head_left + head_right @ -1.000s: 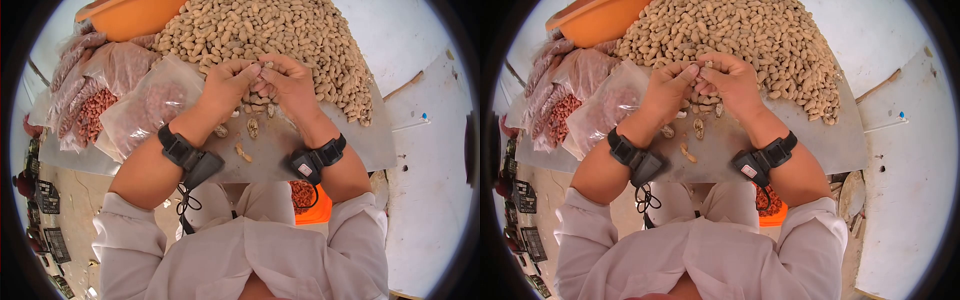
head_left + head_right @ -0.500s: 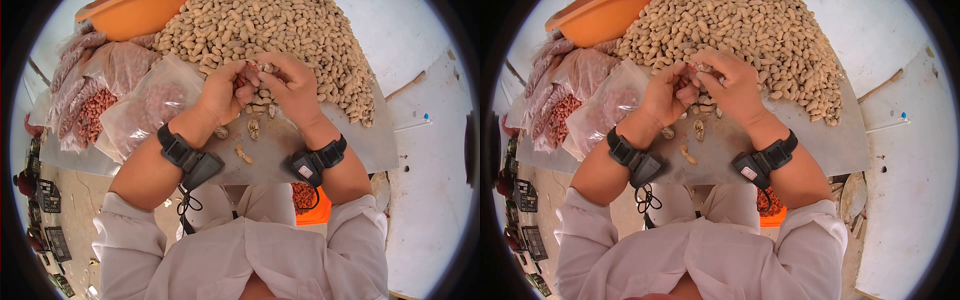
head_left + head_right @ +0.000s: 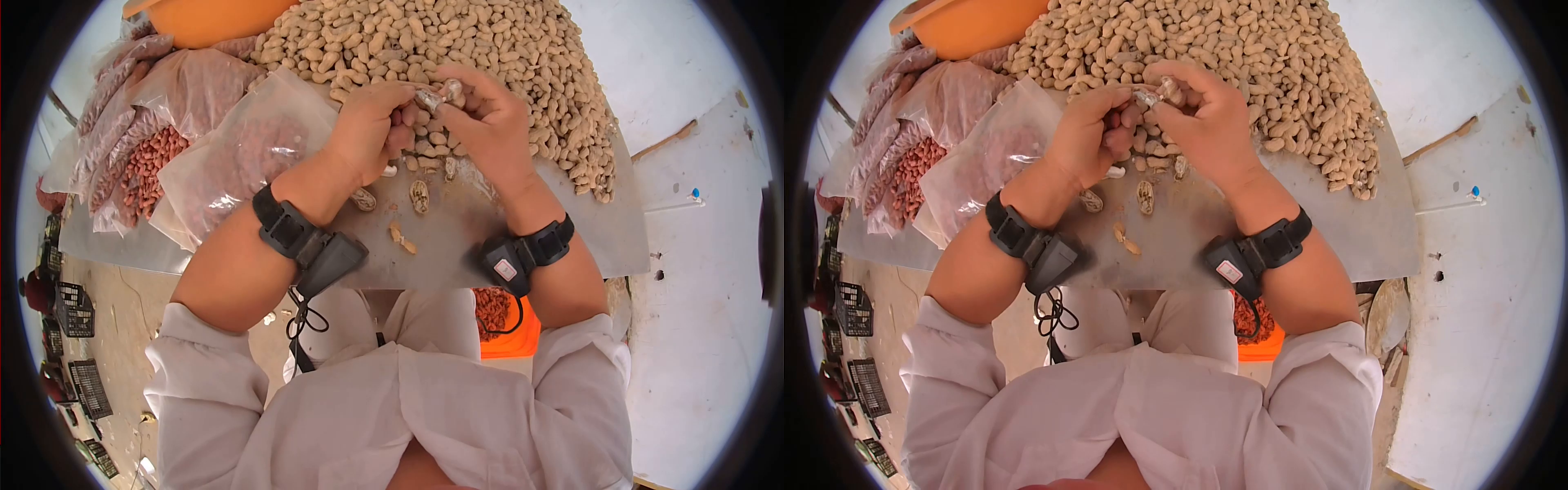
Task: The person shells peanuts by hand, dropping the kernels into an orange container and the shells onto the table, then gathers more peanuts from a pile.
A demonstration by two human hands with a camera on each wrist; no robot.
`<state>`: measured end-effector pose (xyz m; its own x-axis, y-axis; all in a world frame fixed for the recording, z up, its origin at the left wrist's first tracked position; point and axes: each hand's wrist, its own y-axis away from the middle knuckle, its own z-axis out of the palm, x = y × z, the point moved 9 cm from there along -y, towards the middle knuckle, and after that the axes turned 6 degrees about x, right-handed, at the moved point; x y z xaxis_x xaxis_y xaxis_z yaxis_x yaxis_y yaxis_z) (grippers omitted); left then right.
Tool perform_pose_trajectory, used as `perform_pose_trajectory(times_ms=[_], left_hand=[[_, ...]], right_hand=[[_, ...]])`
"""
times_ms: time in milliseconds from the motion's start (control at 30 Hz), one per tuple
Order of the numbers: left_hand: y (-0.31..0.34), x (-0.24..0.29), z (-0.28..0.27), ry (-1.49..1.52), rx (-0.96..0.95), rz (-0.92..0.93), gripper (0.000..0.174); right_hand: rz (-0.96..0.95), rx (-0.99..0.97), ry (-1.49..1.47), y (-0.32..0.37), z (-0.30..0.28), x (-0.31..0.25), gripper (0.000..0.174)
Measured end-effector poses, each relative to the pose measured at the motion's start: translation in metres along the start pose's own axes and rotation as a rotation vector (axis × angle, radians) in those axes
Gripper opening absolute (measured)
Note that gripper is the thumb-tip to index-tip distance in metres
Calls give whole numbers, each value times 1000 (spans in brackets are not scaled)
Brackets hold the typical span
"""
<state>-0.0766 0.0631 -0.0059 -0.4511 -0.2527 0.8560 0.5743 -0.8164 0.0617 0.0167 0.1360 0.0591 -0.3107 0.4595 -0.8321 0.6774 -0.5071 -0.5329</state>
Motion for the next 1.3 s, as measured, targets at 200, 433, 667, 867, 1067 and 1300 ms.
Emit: perform_pose_trajectory(times_ms=[200, 433, 667, 867, 1067, 1300], left_hand=[[-4, 10, -4, -31, -6, -15, 15], [-15, 28, -23, 109, 5, 63, 24], [-18, 26, -25, 89, 29, 84, 25], [-18, 25, -22, 71, 35, 100, 27], [-15, 24, -18, 43, 46, 98, 29], [-14, 30, -20, 44, 62, 130, 28]], right_hand=[[152, -137, 3, -2, 0, 25, 28], [136, -537, 121, 20, 38, 23, 22], [37, -462, 204, 21, 44, 8, 14], [-418, -415, 629, 24, 65, 1, 15], [-377, -409, 760, 24, 63, 11, 17], [182, -119, 140, 5, 19, 23, 14]])
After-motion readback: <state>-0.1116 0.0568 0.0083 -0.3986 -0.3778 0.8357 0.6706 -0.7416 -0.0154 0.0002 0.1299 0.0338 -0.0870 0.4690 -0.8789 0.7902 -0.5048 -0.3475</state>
